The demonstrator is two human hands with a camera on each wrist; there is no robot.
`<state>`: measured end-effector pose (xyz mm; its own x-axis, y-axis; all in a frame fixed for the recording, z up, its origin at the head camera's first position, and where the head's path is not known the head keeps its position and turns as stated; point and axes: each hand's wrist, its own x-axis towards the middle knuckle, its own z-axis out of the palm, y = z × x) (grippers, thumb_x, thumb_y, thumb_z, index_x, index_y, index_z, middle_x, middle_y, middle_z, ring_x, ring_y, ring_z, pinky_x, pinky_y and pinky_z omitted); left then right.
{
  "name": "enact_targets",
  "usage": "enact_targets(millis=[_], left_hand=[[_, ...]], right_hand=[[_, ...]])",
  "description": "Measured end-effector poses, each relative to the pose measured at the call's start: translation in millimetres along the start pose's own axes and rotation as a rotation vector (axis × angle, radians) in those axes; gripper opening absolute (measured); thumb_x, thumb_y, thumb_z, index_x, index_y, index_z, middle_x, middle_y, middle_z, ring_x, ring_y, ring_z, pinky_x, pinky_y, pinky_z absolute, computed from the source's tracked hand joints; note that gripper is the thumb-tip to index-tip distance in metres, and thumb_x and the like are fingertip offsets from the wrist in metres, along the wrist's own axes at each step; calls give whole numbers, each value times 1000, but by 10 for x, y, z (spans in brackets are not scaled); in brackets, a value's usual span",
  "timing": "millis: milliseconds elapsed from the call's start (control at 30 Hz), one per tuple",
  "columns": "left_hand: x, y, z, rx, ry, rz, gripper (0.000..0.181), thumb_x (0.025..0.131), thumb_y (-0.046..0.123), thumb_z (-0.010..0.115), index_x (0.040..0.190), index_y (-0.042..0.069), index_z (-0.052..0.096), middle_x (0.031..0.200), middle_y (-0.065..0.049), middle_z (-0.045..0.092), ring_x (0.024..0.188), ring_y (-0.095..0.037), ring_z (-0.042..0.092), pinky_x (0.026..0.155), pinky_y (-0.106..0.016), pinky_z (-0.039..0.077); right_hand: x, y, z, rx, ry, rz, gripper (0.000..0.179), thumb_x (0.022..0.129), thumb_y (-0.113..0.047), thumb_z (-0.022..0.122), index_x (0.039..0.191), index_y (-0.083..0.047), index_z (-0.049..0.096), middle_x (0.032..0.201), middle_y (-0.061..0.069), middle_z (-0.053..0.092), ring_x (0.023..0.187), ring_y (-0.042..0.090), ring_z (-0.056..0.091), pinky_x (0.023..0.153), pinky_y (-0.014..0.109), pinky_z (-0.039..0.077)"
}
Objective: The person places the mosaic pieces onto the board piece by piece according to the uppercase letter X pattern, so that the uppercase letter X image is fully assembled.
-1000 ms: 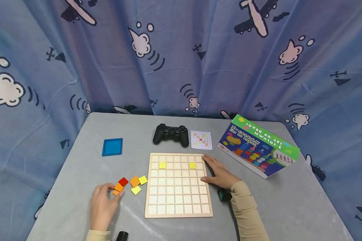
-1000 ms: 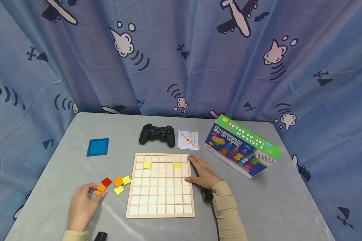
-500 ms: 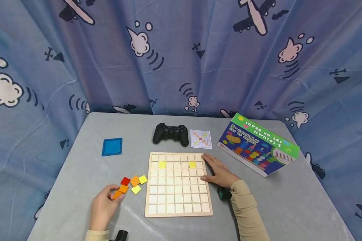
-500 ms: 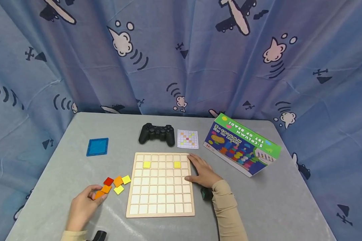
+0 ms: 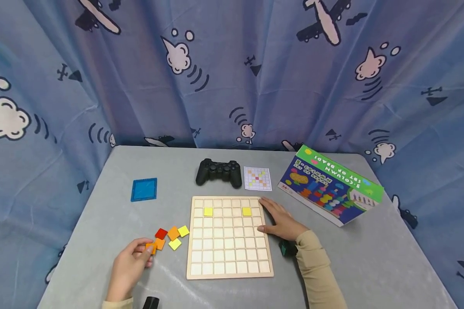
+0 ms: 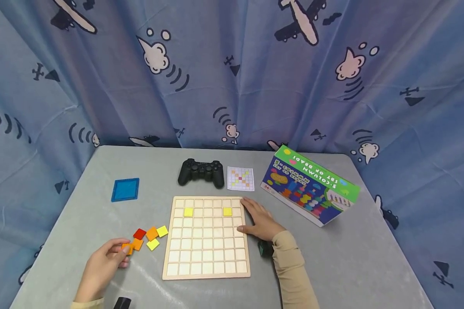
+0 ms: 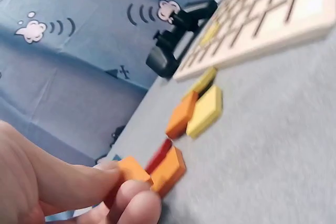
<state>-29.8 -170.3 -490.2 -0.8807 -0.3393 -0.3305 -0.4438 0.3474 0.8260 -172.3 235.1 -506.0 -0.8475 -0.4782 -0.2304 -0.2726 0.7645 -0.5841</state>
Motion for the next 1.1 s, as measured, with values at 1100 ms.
enact_targets(millis=[1100], left_hand=[[175, 627, 761, -413, -212, 124, 27, 95, 6, 58, 121, 1, 61, 99, -20, 57, 89, -31, 70, 78, -31, 55]], right_hand=[[9, -5, 1, -9, -5, 14, 88, 85, -49, 67, 153, -19, 20, 159, 10, 18, 143, 40, 17, 107, 67, 15]])
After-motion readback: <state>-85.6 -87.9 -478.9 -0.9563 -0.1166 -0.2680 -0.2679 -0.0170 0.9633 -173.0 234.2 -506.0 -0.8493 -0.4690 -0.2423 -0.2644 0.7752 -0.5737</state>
